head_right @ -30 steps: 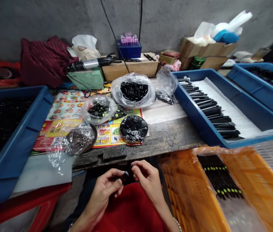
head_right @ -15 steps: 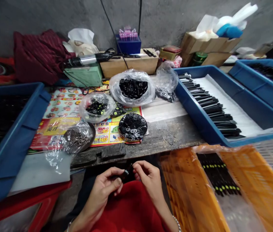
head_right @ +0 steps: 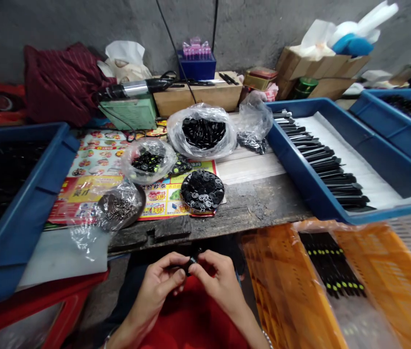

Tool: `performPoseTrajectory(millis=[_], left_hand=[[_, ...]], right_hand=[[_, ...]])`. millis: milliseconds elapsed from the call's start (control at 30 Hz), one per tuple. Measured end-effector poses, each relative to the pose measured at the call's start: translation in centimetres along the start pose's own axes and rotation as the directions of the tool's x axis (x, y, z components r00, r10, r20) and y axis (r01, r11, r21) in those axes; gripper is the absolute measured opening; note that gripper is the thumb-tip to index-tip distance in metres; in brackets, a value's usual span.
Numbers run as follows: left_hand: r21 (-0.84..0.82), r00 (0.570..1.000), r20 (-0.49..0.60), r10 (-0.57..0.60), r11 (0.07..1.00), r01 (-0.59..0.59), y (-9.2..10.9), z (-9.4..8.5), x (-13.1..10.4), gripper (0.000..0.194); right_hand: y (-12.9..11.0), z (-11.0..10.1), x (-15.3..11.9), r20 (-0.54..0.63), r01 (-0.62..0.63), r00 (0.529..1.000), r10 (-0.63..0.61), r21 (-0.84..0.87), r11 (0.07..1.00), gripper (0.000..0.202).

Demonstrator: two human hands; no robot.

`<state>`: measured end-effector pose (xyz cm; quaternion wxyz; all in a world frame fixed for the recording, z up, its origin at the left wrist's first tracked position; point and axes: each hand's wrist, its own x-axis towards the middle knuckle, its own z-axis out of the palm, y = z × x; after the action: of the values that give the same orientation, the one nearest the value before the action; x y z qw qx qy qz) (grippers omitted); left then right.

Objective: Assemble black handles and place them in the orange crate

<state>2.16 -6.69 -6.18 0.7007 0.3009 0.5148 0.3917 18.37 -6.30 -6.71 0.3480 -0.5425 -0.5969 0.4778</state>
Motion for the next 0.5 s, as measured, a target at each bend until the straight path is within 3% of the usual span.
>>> performPoseTrajectory(millis=[100, 200, 300, 500], left_hand=[[0.018, 0.999, -0.007, 0.040, 0.999, -0.040, -0.2, 0.0, 0.0, 0.032], [0.024, 0.997, 0.000, 0.074, 0.997, -0.074, -0.5, 0.1, 0.0, 0.030], [0.013, 0.996, 0.001, 0.090, 0.996, -0.090, -0.9, 0.3, -0.2, 0.027], [-0.009, 0.997, 0.002, 0.080, 0.997, -0.080, -1.3, 0.4, -0.3, 0.030]], right_hand=[[0.1, 0.1, -0.1, -0.056, -0.012, 0.998, 0.015, 0.053, 0.999, 0.023], [0.0, 0.1, -0.3, -0.086, 0.017, 0.996, -0.019, -0.024, 1.000, 0.026], [0.3, 0.1, -0.3, -0.041, -0.027, 0.999, 0.026, -0.012, 1.000, 0.037], [1.8, 0.4, -0.3, 0.111, -0.212, 0.976, 0.187, 0.288, 0.934, 0.052]])
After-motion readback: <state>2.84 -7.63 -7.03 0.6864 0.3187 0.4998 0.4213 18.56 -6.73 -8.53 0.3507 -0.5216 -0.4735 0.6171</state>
